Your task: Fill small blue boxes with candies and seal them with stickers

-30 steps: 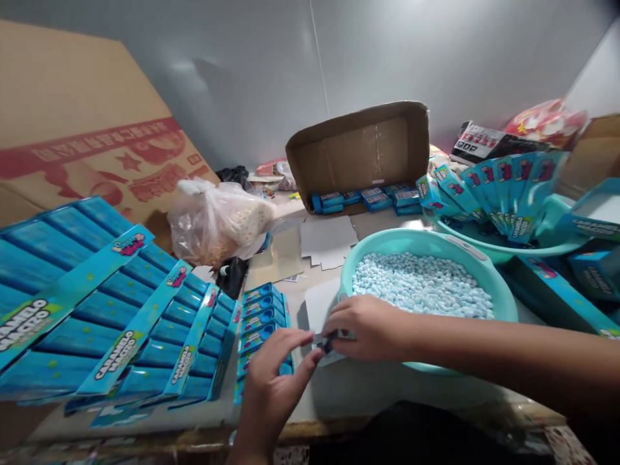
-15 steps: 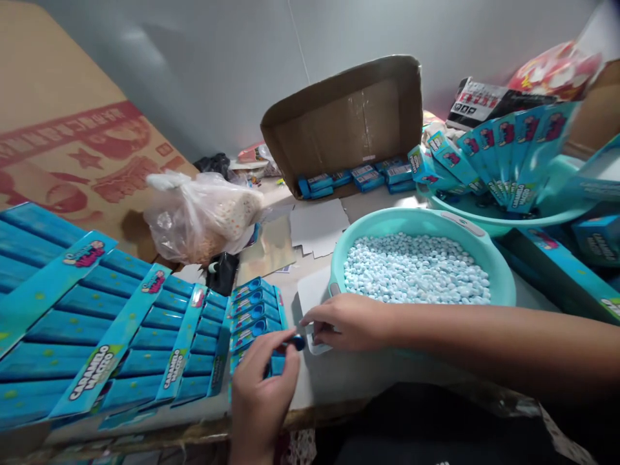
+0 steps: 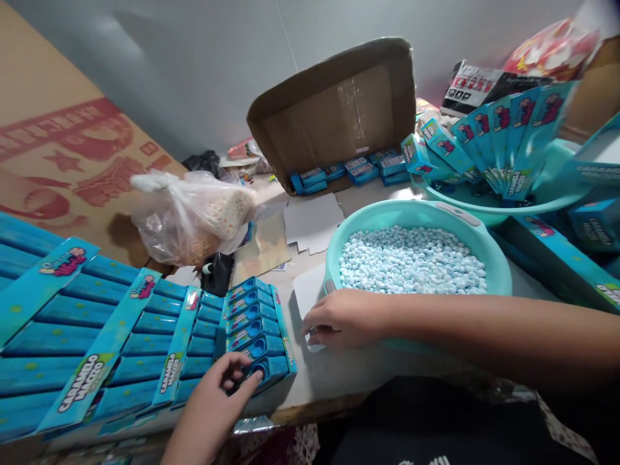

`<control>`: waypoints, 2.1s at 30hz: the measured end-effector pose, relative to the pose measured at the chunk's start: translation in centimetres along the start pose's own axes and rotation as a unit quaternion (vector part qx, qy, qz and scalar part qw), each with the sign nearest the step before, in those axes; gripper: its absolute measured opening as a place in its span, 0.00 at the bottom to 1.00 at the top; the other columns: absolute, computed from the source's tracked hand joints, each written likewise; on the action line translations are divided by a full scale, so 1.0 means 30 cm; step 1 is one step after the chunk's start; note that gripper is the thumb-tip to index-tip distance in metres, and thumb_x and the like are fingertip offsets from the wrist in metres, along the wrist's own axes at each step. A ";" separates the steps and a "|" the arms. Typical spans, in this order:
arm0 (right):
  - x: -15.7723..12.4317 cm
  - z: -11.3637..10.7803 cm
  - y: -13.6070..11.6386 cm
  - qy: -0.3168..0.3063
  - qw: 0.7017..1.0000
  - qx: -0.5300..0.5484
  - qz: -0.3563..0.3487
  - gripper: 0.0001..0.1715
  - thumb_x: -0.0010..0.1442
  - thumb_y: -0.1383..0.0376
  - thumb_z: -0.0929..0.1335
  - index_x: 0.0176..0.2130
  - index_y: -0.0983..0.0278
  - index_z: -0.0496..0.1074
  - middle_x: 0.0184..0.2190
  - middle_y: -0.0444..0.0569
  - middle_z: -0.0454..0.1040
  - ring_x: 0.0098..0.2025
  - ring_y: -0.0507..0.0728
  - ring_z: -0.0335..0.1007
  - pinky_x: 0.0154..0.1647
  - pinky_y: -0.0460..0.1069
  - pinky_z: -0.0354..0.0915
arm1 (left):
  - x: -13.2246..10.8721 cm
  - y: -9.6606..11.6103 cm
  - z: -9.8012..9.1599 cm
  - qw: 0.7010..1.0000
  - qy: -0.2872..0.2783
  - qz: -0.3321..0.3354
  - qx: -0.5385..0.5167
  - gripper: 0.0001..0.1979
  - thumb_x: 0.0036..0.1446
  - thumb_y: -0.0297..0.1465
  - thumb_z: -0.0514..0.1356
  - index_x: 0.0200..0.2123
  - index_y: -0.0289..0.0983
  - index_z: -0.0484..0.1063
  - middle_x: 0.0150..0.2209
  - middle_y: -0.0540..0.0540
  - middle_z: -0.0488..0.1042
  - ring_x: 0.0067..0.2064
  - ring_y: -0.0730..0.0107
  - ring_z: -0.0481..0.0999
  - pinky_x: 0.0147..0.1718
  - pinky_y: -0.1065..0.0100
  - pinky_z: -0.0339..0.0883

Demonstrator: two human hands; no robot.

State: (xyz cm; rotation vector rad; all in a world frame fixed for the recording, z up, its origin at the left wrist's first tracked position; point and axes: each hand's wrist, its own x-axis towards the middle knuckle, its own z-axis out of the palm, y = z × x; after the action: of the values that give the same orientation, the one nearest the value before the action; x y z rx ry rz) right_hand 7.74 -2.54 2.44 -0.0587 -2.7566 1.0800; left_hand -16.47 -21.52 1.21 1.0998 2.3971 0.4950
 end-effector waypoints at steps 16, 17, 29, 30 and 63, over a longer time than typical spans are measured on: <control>-0.005 0.010 0.000 -0.006 0.999 -0.023 -0.027 0.11 0.67 0.64 0.65 0.39 0.65 0.76 0.33 0.49 0.77 0.32 0.53 0.66 0.32 0.48 0.56 | 0.148 0.198 -0.069 0.943 -0.208 -0.024 0.259 0.20 0.34 0.38 0.64 0.26 0.42 0.54 0.20 0.56 0.62 0.27 0.66 0.66 0.25 0.69 0.51; -0.006 0.011 -0.002 -0.006 0.999 -0.028 -0.027 0.11 0.67 0.64 0.65 0.39 0.65 0.76 0.33 0.49 0.77 0.32 0.53 0.66 0.32 0.48 0.55 | 0.155 0.218 -0.072 0.935 -0.201 -0.015 0.292 0.20 0.33 0.37 0.65 0.26 0.42 0.55 0.21 0.56 0.63 0.28 0.65 0.67 0.25 0.69 0.50; -0.006 -0.011 -0.028 -0.036 0.996 -0.078 -0.001 0.13 0.67 0.63 0.64 0.40 0.65 0.77 0.36 0.51 0.79 0.32 0.54 0.68 0.30 0.49 0.53 | 0.181 0.120 -0.075 0.970 -0.190 0.009 0.154 0.21 0.32 0.36 0.67 0.26 0.42 0.57 0.21 0.58 0.60 0.25 0.69 0.63 0.25 0.70 0.54; -0.005 -0.013 -0.027 -0.038 0.996 -0.078 -0.001 0.13 0.67 0.63 0.64 0.40 0.65 0.77 0.36 0.52 0.79 0.33 0.54 0.68 0.30 0.49 0.53 | 0.169 0.104 -0.071 0.976 -0.175 0.015 0.132 0.20 0.34 0.37 0.67 0.26 0.42 0.57 0.21 0.58 0.59 0.26 0.69 0.63 0.26 0.70 0.56; 0.001 -0.028 -0.039 -0.087 0.990 -0.110 -0.016 0.12 0.66 0.65 0.64 0.41 0.66 0.77 0.39 0.52 0.79 0.37 0.56 0.72 0.31 0.49 0.56 | 0.239 0.081 0.094 0.953 0.106 0.103 0.266 0.35 0.65 0.47 0.39 0.68 0.35 0.54 0.70 0.37 0.51 0.71 0.46 0.50 0.65 0.39 0.47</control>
State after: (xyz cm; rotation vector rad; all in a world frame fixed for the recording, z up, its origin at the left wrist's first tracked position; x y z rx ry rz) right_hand 7.91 -2.85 3.84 0.0521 -3.0128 0.8032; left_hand -17.62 -14.09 -1.73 1.6077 2.7001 0.0172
